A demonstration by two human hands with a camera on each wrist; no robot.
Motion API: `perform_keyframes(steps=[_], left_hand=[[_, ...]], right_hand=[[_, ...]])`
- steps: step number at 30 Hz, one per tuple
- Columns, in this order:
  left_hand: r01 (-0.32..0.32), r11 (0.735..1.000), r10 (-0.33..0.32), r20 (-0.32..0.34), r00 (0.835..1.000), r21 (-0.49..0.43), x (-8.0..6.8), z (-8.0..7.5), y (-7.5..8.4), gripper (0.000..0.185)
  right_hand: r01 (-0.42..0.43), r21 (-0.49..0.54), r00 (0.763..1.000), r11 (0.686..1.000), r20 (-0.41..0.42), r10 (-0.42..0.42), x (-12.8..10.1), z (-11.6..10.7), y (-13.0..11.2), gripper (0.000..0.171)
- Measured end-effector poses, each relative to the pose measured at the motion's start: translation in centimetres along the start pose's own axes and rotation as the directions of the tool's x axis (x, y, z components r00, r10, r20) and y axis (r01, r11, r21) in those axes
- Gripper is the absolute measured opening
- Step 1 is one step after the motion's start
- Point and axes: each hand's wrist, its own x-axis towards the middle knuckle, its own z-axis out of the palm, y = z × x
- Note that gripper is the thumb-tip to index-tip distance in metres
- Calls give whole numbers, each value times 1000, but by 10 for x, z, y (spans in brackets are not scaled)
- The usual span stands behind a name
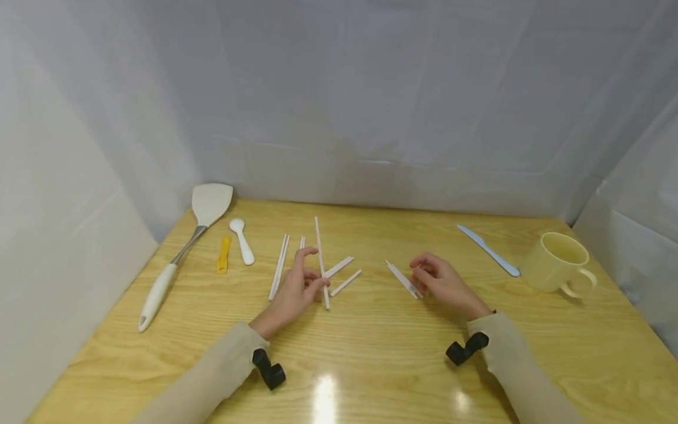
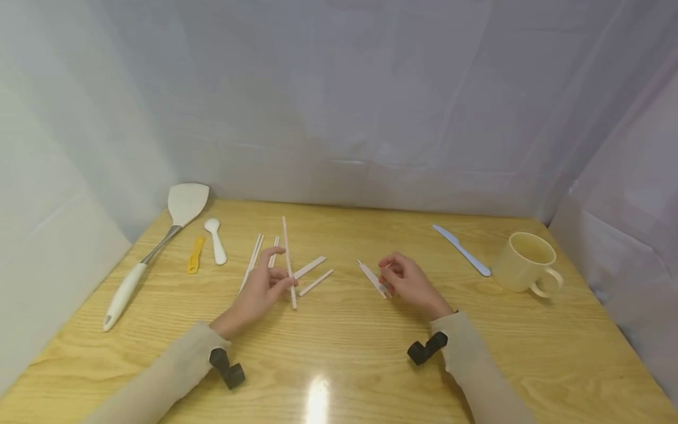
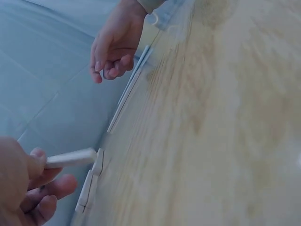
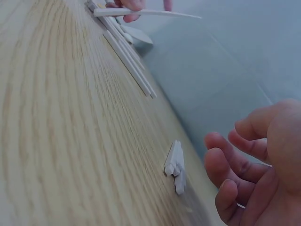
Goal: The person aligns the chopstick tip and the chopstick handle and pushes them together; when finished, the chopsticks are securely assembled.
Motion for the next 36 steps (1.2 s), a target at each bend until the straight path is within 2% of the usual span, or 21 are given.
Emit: perform_keyframes(steps=[4,7,14,20,23,27,29,32,36], left_hand=[[-66,987,65,14,998,143,3,-7,-4,56],[-79,968,79,10,997,239,6,-12,-9,53],[-37,967,28,39,999,251,10,-18,-15,49],[-59,948,52,31,998,313,11,-14,-20,29],[-85,921,83,21,996,380,11,-10,-22,19],[-142,861,134,50,990,489,12,-5,-21,9],[-154,848,141,63,988,507,12,-3,-20,8],[-141,858,125,65,990,494,11,-1,-20,11],[-98,880,103,14,995,464,11,0,-19,16]], right_hand=[[-11,13,1000,1000,-1,11,0,-1,3,20],[-19,17,1000,1000,-1,19,0,-2,6,21],[-28,33,999,999,-20,29,0,-4,9,21],[-8,39,1000,999,-12,8,1,-5,10,21],[-1,39,1000,999,-7,1,1,-6,11,22],[-6,34,1000,999,-10,6,1,-6,11,21],[-13,31,1000,999,-12,14,1,-6,11,20],[-19,31,1000,999,-13,20,1,-6,10,20],[-20,30,1000,999,-10,20,0,-6,10,19]])
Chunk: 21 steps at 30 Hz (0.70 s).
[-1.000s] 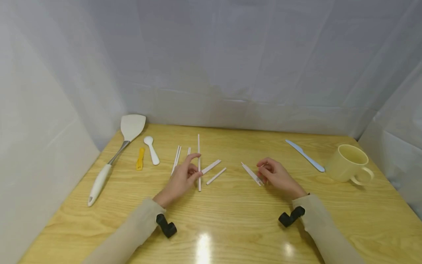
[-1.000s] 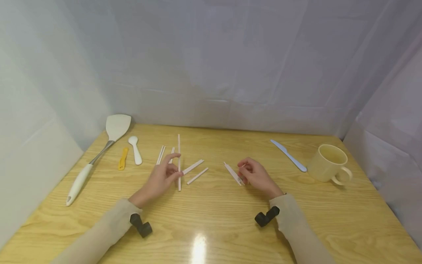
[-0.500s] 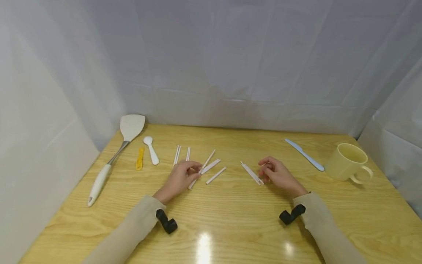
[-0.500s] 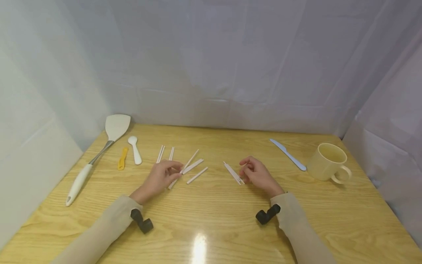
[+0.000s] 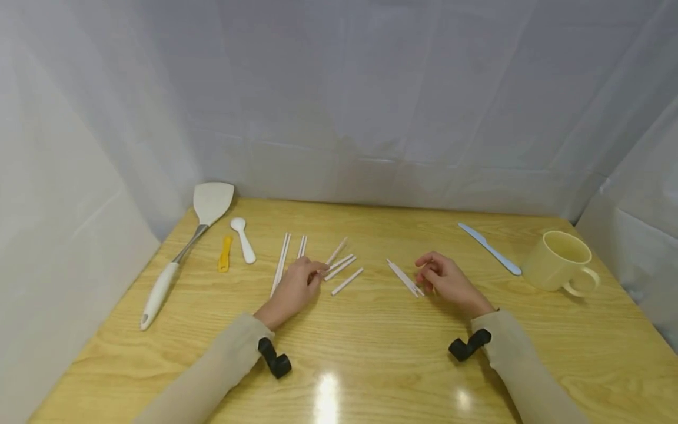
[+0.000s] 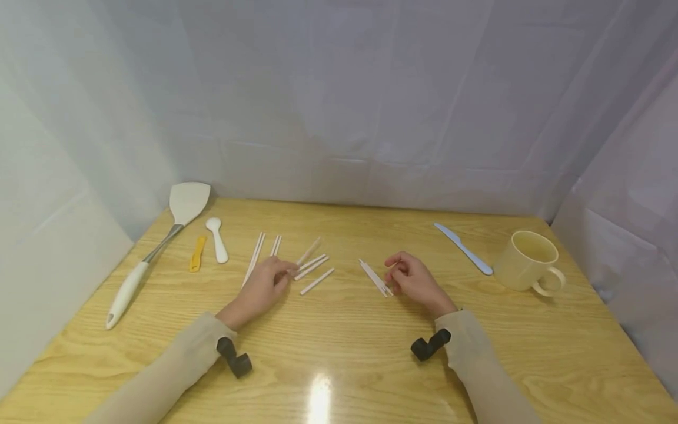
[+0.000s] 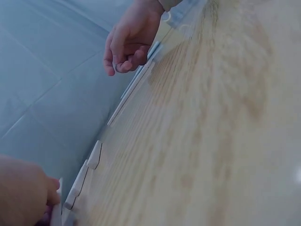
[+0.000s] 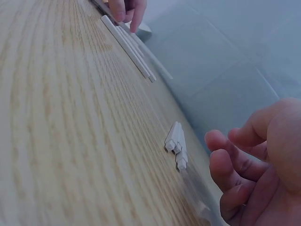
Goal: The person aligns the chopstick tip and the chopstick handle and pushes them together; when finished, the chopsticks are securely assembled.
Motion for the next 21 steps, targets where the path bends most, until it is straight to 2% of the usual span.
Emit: perform_keyframes(steps=[4,8,12,15,21], left_hand=[[62,998,-61,-26,998,31,1,-1,2,15],[125,988,-126,14,992,90,2,-2,5,12],[96,985,-101,24,995,145,4,-1,8,8],[68,986,-69,3,998,151,4,0,7,6],[90,981,-88,-17,996,171,7,4,10,12]], right_hand=[[2,-11,1000,1000,-4,-2,0,1,1,17],[9,-10,1000,1000,0,-9,1,2,2,17],[25,-7,1000,1000,16,-25,2,2,3,17],[23,-9,1000,1000,20,-23,2,3,3,17],[2,-25,1000,1000,2,-2,1,1,4,18]])
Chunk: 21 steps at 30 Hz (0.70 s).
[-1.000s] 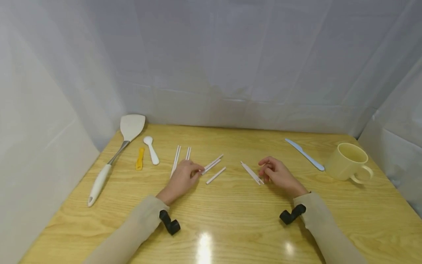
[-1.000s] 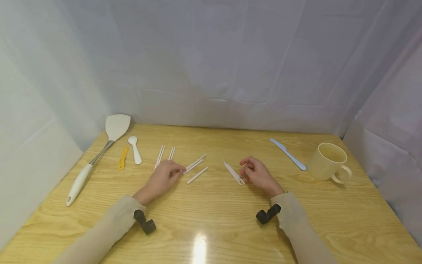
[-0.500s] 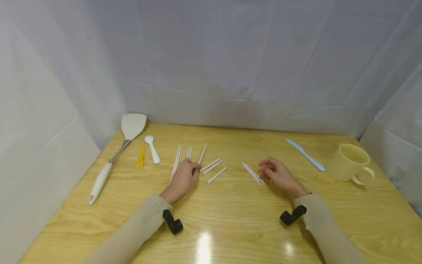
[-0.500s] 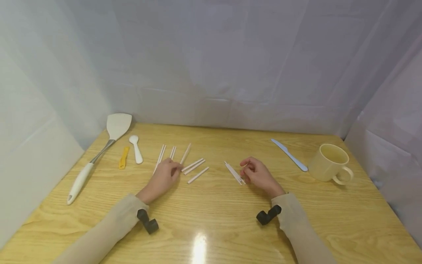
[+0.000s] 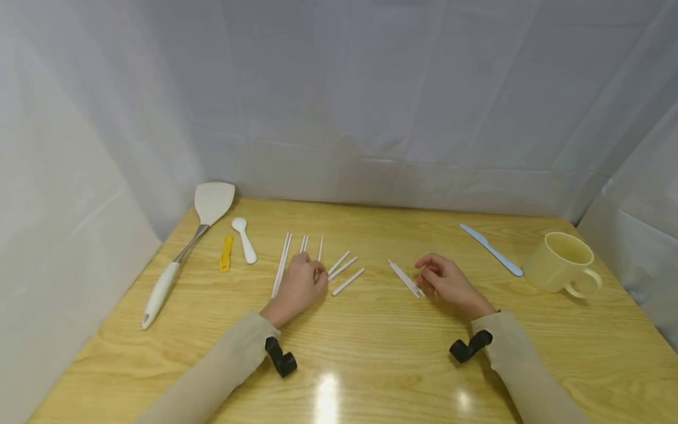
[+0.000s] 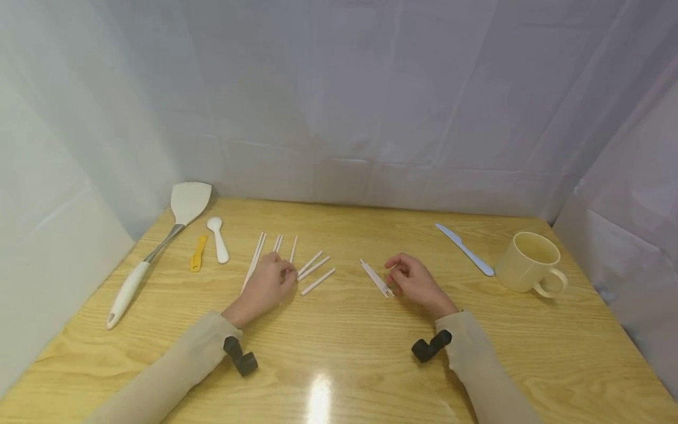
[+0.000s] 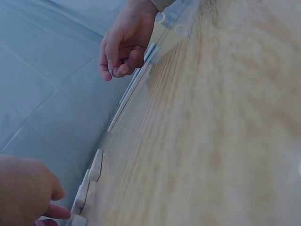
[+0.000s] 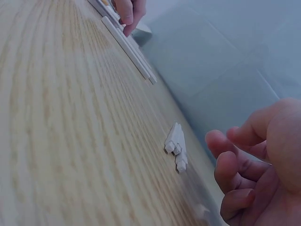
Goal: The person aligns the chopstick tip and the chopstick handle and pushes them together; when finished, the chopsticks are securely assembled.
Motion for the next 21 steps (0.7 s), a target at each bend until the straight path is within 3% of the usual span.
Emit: perform_keyframes(steps=[8,11,15,21], left_hand=[[0,998,-6,102,995,59,12,7,16,48],[38,999,-42,129,991,32,14,9,19,46],[108,992,-95,163,982,-70,15,11,22,37],[130,979,-106,155,982,-155,16,16,27,22]], right_hand=[[-3,-4,999,1000,-39,3,0,-2,0,18],[4,-5,999,1000,-52,-4,0,-2,0,17],[26,-23,999,999,-45,-27,-2,1,-3,16],[28,-180,998,983,-58,-39,-2,7,-4,14]])
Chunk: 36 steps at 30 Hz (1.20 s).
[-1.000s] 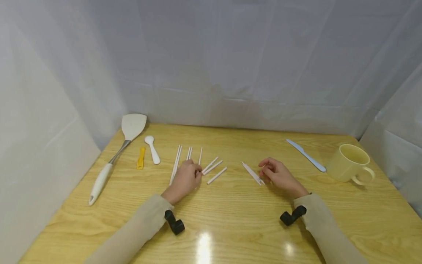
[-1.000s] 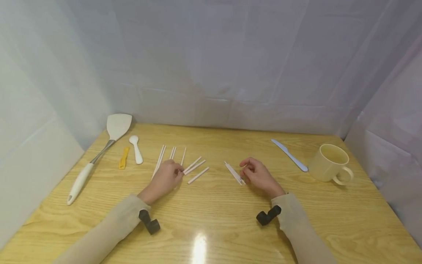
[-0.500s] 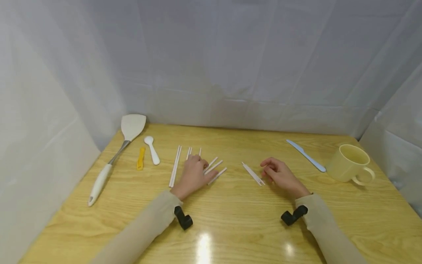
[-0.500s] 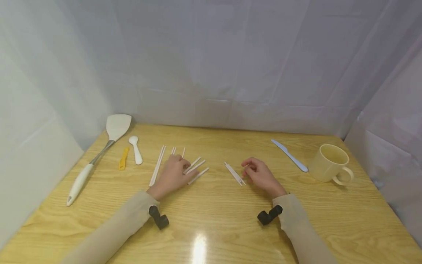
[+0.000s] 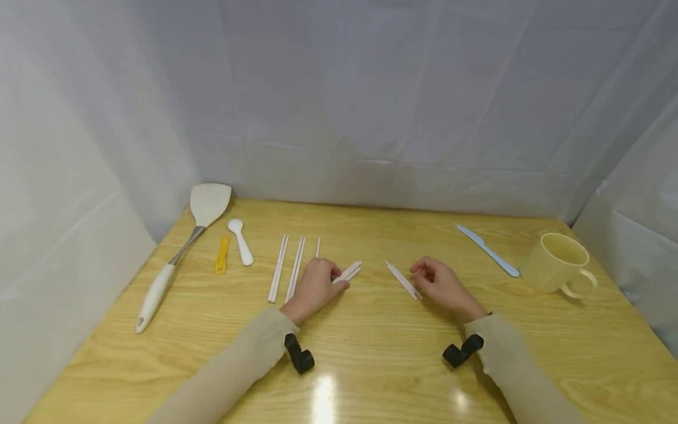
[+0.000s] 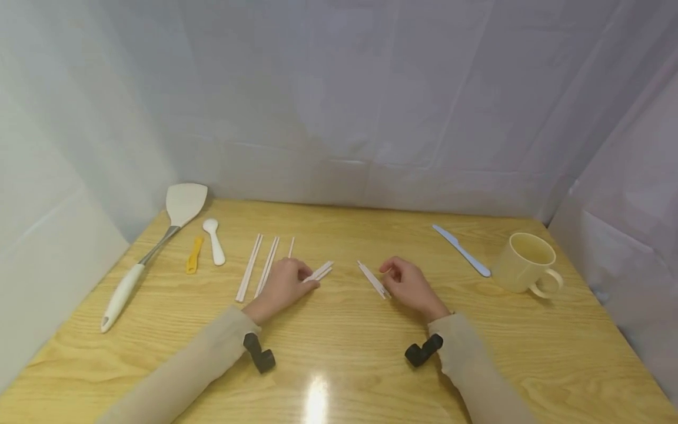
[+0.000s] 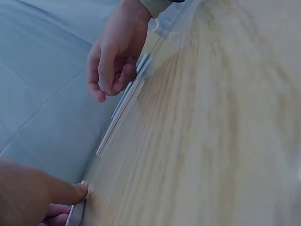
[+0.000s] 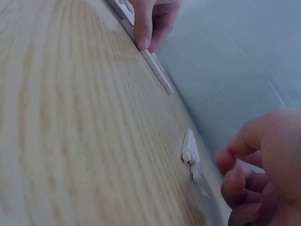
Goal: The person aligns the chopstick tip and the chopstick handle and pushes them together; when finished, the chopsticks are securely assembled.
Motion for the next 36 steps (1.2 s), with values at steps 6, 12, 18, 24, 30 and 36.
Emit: perform_keyframes(steps=[6,12,18,24,30,36], left_hand=[[-62,997,61,-14,998,-40,-1,8,4,20],[-116,992,119,-83,989,40,-5,8,4,21],[-94,994,96,-28,995,63,-9,-1,5,22],[-40,999,40,15,999,4,-9,-3,7,14],[-6,999,7,22,1000,-42,-9,0,9,15],[13,997,-12,22,1000,-80,-12,5,7,15]], right_hand=[[31,-105,999,994,-32,-34,-1,4,4,9],[37,-135,999,990,-20,-40,-1,5,4,9],[13,-155,999,988,39,-7,-2,4,2,14],[19,-245,1000,969,25,-14,-1,5,-2,11],[-35,-305,999,952,-20,30,-2,8,-9,10],[-89,-296,996,951,-34,82,-4,14,-12,10]])
